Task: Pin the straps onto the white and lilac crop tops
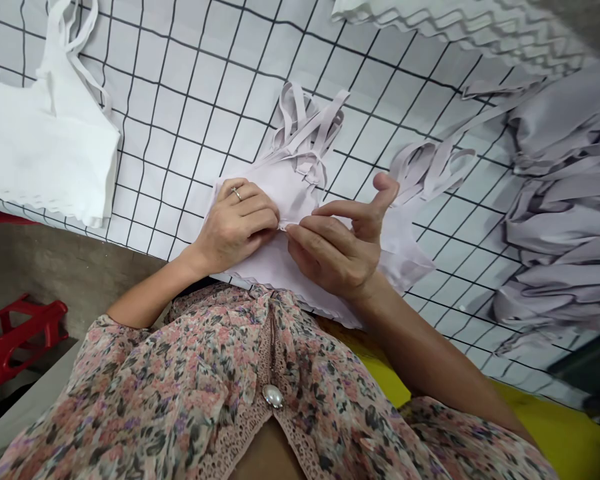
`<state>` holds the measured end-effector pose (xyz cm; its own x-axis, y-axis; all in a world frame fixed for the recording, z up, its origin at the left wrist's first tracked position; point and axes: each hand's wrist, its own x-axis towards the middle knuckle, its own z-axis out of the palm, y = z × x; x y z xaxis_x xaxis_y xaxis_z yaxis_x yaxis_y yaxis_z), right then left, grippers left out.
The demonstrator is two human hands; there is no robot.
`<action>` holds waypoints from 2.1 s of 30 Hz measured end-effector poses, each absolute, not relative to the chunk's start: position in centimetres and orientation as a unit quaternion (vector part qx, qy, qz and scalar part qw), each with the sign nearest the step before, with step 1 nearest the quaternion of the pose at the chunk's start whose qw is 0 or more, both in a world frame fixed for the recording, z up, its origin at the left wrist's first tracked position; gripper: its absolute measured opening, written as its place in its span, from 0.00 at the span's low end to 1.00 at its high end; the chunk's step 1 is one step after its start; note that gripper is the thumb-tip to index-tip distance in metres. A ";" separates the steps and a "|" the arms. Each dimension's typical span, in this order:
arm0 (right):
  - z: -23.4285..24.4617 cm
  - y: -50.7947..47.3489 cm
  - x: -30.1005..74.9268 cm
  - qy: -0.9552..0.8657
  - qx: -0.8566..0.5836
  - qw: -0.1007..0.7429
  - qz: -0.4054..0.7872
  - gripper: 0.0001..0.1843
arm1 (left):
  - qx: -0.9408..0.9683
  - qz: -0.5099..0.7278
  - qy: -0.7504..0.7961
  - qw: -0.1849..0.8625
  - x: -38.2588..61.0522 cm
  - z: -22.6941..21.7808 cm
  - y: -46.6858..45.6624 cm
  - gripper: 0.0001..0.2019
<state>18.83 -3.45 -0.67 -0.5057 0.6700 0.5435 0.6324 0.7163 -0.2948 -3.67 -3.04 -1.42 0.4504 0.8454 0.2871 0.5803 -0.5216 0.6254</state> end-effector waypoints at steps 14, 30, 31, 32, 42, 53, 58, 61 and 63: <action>2.5 2.7 20.5 -0.885 -0.348 0.128 0.283 0.12 | 0.810 0.229 0.463 0.276 -3.9 -0.7 -2.3 0.10; 3.3 14.2 18.6 -0.876 -0.341 0.175 0.294 0.13 | 0.790 0.205 0.503 0.283 -5.4 1.2 -1.6 0.10; 2.4 14.5 18.3 -0.876 -0.343 0.182 0.288 0.13 | 0.791 0.202 0.510 0.271 -5.4 1.1 -1.6 0.10; 1.5 14.9 18.0 -0.875 -0.345 0.189 0.282 0.12 | 0.791 0.202 0.516 0.259 -5.5 0.9 -1.6 0.10; 0.2 8.7 18.2 -0.852 -0.442 0.235 0.153 0.21 | 0.783 0.325 0.517 0.115 -5.8 0.1 -2.6 0.10; -2.6 -13.6 25.4 -0.818 -0.561 0.062 0.111 0.49 | 0.893 0.080 0.414 0.154 -10.0 -0.5 -6.7 0.49; -3.2 -14.1 27.6 -0.814 -0.568 0.095 0.078 0.46 | 0.903 0.077 0.404 0.129 -9.6 0.3 -5.5 0.46; -3.7 -14.2 27.5 -0.806 -0.579 0.092 0.085 0.45 | 0.910 0.074 0.392 0.113 -7.7 0.0 -6.1 0.39; -3.9 -14.5 27.8 -0.804 -0.581 0.090 0.088 0.46 | 0.909 0.068 0.399 0.100 -7.2 -0.3 -6.6 0.37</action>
<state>27.76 -14.49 -3.87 -0.3086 0.9503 0.0421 0.9186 0.3092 -0.2461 -7.23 -6.58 -0.33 0.6718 0.7394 0.0450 0.7121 -0.6613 0.2357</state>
